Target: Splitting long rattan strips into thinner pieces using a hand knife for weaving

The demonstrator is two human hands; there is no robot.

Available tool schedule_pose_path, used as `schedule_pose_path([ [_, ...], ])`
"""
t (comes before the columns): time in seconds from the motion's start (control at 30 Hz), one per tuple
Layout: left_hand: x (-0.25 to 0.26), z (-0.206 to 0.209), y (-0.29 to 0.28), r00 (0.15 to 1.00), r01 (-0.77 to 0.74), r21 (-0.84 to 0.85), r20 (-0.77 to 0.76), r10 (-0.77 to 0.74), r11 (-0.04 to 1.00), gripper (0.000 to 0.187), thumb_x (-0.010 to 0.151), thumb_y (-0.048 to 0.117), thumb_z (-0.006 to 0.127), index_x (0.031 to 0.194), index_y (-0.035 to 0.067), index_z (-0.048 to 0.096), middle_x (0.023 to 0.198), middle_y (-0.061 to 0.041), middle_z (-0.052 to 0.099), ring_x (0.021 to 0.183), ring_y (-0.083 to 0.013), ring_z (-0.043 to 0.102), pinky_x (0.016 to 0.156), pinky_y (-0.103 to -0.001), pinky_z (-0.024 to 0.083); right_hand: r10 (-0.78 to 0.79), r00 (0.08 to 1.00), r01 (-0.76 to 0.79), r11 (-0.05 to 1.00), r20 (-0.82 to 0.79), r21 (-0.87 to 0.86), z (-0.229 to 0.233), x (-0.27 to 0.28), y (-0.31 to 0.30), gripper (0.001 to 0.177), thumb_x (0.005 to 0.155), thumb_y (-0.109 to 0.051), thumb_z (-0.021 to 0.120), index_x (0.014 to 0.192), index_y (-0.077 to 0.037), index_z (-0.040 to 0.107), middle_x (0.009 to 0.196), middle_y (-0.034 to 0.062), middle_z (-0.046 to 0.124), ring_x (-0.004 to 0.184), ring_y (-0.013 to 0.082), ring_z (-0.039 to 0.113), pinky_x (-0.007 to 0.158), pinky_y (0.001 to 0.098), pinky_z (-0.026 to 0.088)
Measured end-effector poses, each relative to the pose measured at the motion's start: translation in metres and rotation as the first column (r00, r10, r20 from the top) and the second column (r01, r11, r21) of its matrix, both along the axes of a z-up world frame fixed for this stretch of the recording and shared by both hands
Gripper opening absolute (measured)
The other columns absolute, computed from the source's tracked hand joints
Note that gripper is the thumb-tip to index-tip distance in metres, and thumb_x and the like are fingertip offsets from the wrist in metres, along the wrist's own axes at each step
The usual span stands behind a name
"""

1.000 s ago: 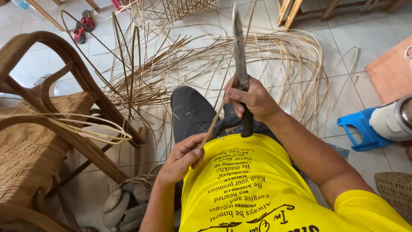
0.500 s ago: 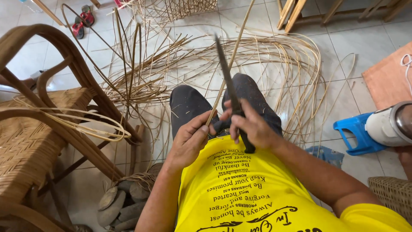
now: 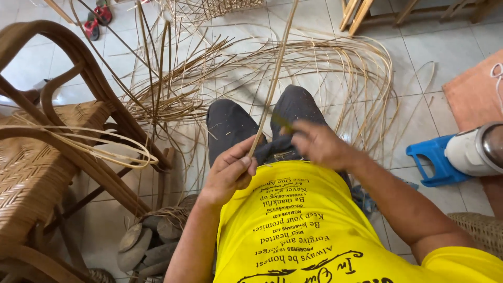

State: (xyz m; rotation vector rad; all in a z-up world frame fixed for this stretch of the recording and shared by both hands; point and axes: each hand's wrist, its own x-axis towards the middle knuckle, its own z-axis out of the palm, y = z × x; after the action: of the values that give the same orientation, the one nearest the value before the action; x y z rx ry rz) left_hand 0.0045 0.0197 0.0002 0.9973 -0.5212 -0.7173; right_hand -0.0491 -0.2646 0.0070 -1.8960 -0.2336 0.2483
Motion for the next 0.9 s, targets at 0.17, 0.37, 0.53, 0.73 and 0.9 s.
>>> schedule_pose_path([
  [0.17,0.000,-0.009,0.004,0.998,0.025,-0.048,-0.056,-0.028,0.999,0.058,0.100,0.001,0.040,0.158,-0.004,0.038,0.078,-0.011,0.057,0.046,-0.0057,0.042,0.041,-0.019,0.038,-0.012,1.000,0.016,0.990,0.028,-0.139,0.013,-0.014,0.011,0.037,0.104,-0.029,0.046,0.124,-0.005,0.065,0.070,0.0168,0.069,0.052,0.0275,0.064,0.051,0.0424,0.056],
  [0.37,-0.002,-0.012,0.004,0.996,0.043,-0.088,-0.079,-0.050,0.995,0.058,0.101,0.000,0.040,0.159,-0.003,0.037,0.078,-0.011,0.056,0.046,-0.0051,0.040,0.040,-0.019,0.038,-0.046,0.999,0.045,0.998,-0.009,-0.036,0.015,-0.001,-0.001,0.033,0.106,-0.024,0.044,0.125,-0.005,0.063,0.064,0.0040,0.059,0.051,0.0153,0.057,0.048,0.0300,0.052],
  [0.53,-0.002,-0.014,0.005,0.992,0.071,-0.049,-0.101,-0.076,0.996,0.058,0.100,-0.001,0.042,0.159,-0.002,0.039,0.076,-0.013,0.056,0.044,-0.0082,0.041,0.041,-0.021,0.038,0.184,0.982,-0.189,0.971,-0.048,-0.146,0.040,-0.032,0.034,0.036,0.103,-0.032,0.051,0.129,-0.014,0.067,0.083,0.0216,0.076,0.074,0.0375,0.077,0.067,0.0483,0.062],
  [0.73,-0.005,-0.026,0.009,1.000,0.020,0.076,-0.010,-0.019,0.997,0.058,0.100,0.002,0.043,0.158,-0.001,0.040,0.076,-0.010,0.059,0.046,-0.0043,0.043,0.040,-0.017,0.038,-0.107,0.994,0.102,0.983,-0.023,-0.155,0.020,0.015,-0.017,0.040,0.106,-0.029,0.045,0.133,-0.005,0.062,0.064,0.0097,0.064,0.051,0.0212,0.057,0.052,0.0354,0.052],
  [0.9,-0.007,-0.016,0.007,0.999,0.027,0.132,-0.021,-0.024,0.991,0.058,0.100,0.001,0.043,0.158,0.000,0.043,0.075,-0.012,0.060,0.044,-0.0067,0.044,0.039,-0.019,0.040,0.059,0.984,-0.083,0.987,-0.168,-0.140,0.012,-0.006,-0.004,0.041,0.103,-0.025,0.051,0.138,-0.010,0.065,0.082,0.0192,0.075,0.064,0.0276,0.071,0.066,0.0390,0.060],
])
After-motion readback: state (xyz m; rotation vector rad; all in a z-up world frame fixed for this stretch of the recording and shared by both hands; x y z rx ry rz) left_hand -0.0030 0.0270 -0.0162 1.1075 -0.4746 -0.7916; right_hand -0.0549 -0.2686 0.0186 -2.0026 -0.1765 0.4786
